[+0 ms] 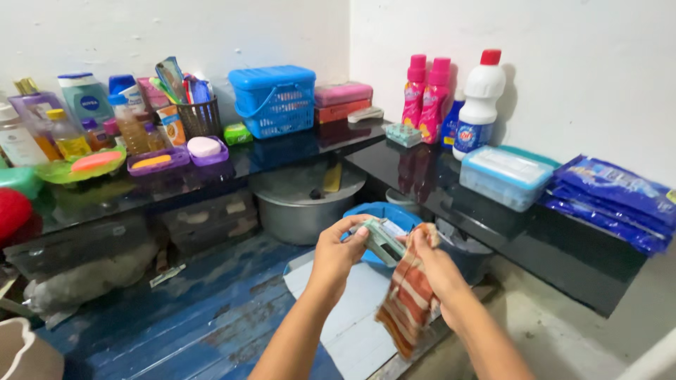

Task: The person organizes several cleaning and personal care products on a shelf, moving detergent bottles, soap bars, and a brush into new positions before smoothing a striped cloth on the surface.

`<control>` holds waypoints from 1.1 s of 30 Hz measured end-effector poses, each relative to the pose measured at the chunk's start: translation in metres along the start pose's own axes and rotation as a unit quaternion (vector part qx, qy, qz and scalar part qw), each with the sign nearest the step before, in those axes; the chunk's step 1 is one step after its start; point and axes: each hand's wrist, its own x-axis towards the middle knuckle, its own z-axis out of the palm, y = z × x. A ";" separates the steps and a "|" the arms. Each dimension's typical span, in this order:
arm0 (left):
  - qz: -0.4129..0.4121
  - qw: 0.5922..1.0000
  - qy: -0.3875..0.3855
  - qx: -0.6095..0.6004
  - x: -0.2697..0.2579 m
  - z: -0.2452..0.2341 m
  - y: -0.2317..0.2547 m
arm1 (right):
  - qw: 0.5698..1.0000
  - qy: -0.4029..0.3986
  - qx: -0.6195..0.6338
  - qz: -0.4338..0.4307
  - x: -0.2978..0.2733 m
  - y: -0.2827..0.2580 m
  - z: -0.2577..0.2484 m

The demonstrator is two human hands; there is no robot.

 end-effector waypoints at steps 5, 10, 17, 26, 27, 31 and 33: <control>-0.076 0.986 0.042 -0.145 0.014 0.032 -0.024 | 0.992 -0.067 -0.026 -0.103 0.002 -0.007 0.000; -0.136 0.983 0.022 -0.120 0.016 0.050 -0.019 | 0.974 0.053 -0.156 -0.158 0.004 -0.016 -0.014; -0.121 0.992 0.043 -0.003 0.044 0.053 0.017 | 0.890 0.224 -0.229 -0.324 -0.017 -0.099 -0.042; -0.054 0.996 0.056 -0.043 0.099 0.054 0.040 | 0.815 0.306 -0.325 -0.370 0.024 -0.193 -0.047; -0.054 0.996 0.058 -0.035 0.104 0.052 0.037 | 0.797 0.298 -0.387 -0.356 0.031 -0.190 -0.049; -0.051 0.996 0.066 -0.008 0.126 0.041 0.027 | 0.726 0.288 -0.560 -0.276 0.032 -0.153 -0.049; -0.043 0.997 0.067 -0.019 0.133 0.034 0.023 | 0.736 0.268 -0.598 -0.174 0.026 -0.133 -0.044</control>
